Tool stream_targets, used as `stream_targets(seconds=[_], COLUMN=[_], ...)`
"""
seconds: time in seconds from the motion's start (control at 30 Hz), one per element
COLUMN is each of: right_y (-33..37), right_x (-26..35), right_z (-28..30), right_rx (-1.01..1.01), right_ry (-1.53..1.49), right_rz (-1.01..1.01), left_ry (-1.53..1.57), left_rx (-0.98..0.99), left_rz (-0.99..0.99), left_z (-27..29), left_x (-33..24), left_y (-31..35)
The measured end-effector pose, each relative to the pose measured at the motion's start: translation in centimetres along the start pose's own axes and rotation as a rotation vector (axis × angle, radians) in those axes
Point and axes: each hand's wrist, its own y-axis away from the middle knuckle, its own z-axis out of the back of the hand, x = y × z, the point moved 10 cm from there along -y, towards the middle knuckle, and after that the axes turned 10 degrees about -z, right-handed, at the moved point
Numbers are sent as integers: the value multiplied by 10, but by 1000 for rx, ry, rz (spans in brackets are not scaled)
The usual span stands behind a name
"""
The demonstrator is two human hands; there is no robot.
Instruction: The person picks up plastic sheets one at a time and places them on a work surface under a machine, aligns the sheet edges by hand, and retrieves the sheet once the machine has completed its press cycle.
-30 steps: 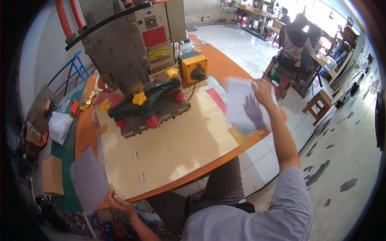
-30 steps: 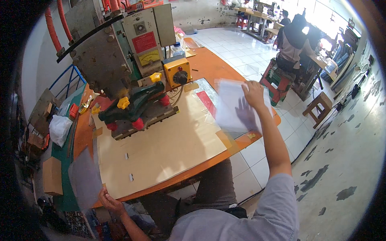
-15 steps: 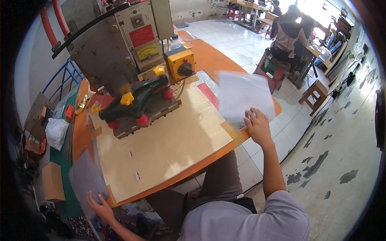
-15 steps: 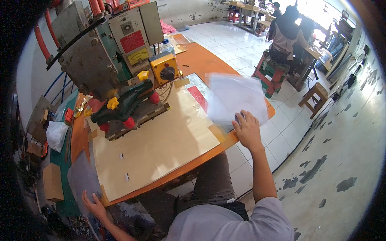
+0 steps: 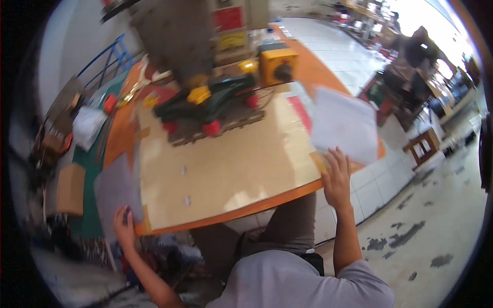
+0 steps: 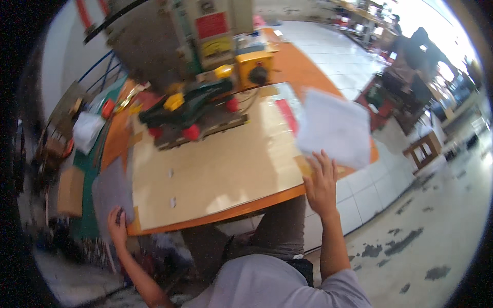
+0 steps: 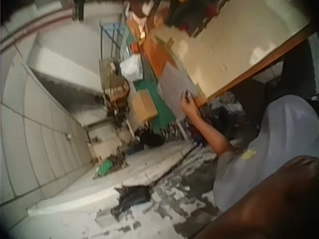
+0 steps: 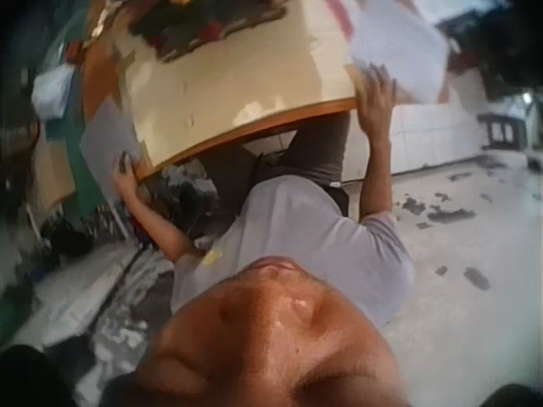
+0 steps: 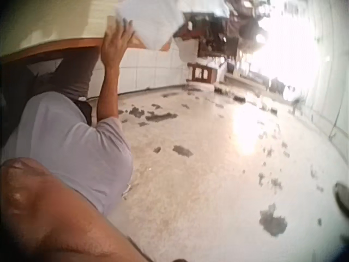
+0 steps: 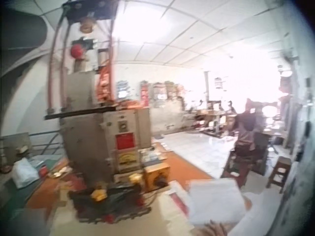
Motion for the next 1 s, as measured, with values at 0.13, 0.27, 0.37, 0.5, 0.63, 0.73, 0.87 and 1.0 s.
stream_targets(seconds=[0.13, 0.27, 0.37, 0.5, 0.63, 0.73, 0.87, 1.0], right_y=[54, 89, 94, 98, 98, 98, 98, 101], right_x=[59, 42, 41, 41, 41, 39, 38, 37], right_z=[-48, -80, -95, -95, -92, -93, -93, -95], right_rx=[122, -149, -246, -308, -306, -328, -350, -351], right_ry=[-143, 10, -14, -5, -2, -42, -19, 15], right_rz=[161, 251, 295, 326, 326, 325, 322, 331], left_ry=[-39, 22, 70, 21, -14, -55, -116, 245], left_rx=[-1, 115, 160, 194, 191, 123, -19, -16], left_rz=[-90, -31, 22, -40, -68, -116, -119, 135], left_z=[-5, -5, 7, 10, 7, 6, 8, 0], left_x=[-17, -43, -37, -44, -53, -47, -38, -1], left_y=[-22, -27, -14, -8, -7, -3, -6, -11])
